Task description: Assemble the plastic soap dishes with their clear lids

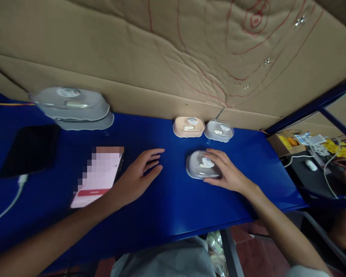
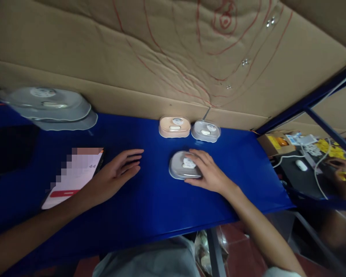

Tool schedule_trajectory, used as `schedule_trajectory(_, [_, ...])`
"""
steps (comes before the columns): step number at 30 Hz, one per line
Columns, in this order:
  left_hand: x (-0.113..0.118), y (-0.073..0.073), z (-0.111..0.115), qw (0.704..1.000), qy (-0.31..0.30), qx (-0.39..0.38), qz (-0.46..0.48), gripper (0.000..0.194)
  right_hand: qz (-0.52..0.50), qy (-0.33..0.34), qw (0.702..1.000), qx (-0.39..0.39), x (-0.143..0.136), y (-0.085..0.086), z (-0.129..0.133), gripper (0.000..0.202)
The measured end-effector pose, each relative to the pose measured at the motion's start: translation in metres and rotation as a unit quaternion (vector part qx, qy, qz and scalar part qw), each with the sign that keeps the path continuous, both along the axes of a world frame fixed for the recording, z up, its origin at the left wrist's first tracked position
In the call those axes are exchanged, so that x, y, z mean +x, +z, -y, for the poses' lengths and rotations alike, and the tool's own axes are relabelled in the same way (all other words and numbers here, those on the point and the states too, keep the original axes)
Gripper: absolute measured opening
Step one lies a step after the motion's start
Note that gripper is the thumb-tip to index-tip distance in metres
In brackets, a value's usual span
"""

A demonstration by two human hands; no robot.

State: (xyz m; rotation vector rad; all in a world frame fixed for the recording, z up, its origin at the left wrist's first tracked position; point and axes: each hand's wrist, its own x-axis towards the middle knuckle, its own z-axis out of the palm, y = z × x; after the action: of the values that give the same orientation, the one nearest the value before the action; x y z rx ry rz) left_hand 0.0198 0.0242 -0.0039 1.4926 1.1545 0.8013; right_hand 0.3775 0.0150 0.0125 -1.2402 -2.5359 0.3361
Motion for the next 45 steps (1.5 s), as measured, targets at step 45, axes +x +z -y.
schedule_trajectory(45, [-0.004,-0.016,0.000,0.966,-0.084,0.183,-0.163,0.085,-0.077,0.073,0.992,0.068,-0.084,-0.020,-0.009,0.076])
